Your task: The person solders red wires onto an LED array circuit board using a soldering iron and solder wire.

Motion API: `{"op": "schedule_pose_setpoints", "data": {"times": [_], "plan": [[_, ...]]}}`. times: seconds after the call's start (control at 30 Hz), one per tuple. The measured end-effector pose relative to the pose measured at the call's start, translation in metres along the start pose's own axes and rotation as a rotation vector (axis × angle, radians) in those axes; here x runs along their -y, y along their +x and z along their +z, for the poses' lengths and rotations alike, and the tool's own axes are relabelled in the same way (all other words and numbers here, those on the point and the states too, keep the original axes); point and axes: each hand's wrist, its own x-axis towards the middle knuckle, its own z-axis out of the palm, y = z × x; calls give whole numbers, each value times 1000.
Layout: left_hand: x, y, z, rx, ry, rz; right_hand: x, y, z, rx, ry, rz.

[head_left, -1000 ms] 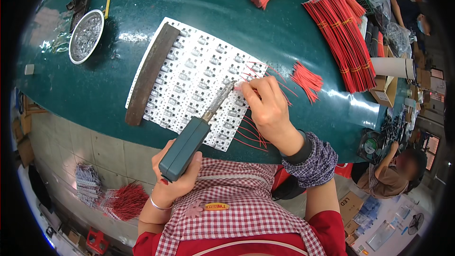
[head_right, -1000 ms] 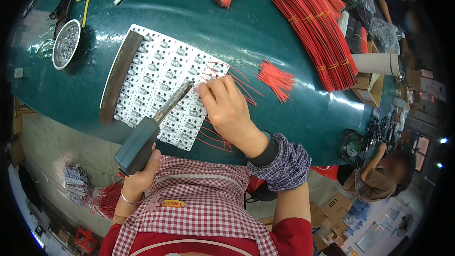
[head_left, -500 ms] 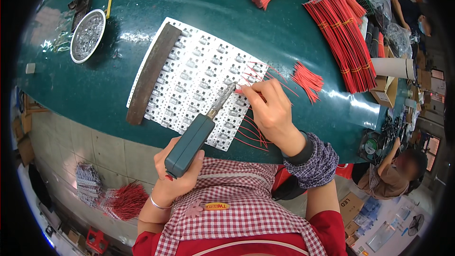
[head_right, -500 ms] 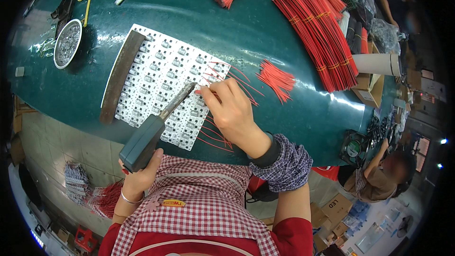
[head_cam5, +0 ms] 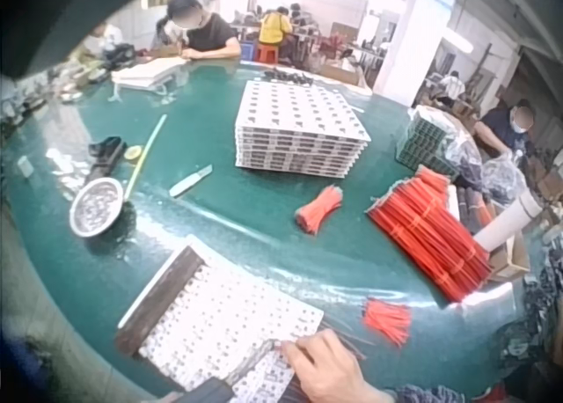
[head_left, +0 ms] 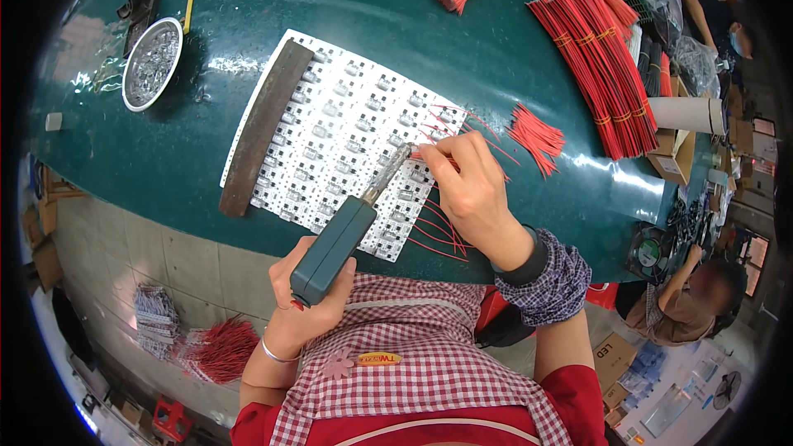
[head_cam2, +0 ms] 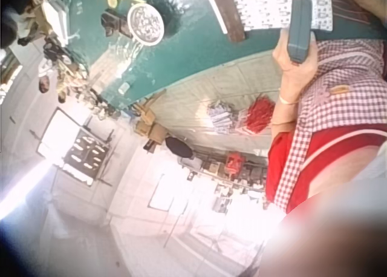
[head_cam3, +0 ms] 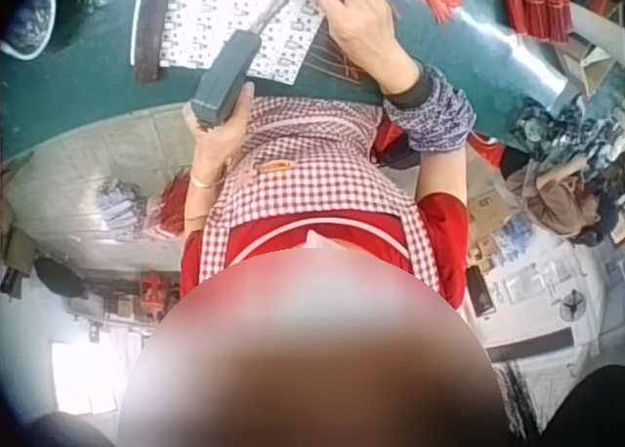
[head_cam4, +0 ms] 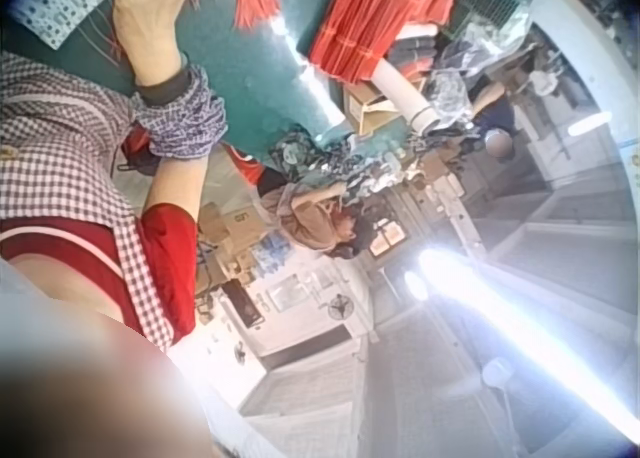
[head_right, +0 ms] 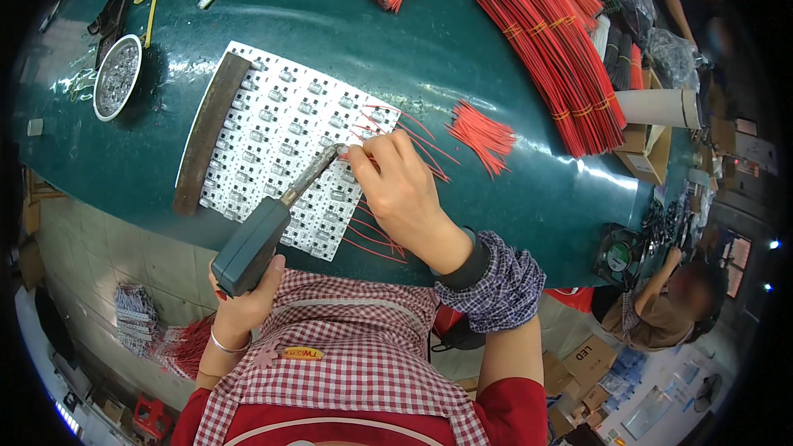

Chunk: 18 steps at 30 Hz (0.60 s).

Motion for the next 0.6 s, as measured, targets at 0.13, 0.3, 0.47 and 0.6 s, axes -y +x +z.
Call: {"op": "schedule_pose_setpoints", "data": {"times": [0.13,0.3,0.47,0.6], "plan": [[4,-5,4,-45,-69,-45,4,3,0,-36,9,34],[10,-13,5,-80,-97,-65,2,1,-1,12,-10,9],[10,-15,4,-86,-93,-62,3,2,-3,20,-11,19],[11,-15,5,-101,-125,-63,6,0,-3,-48,-36,23]]}}
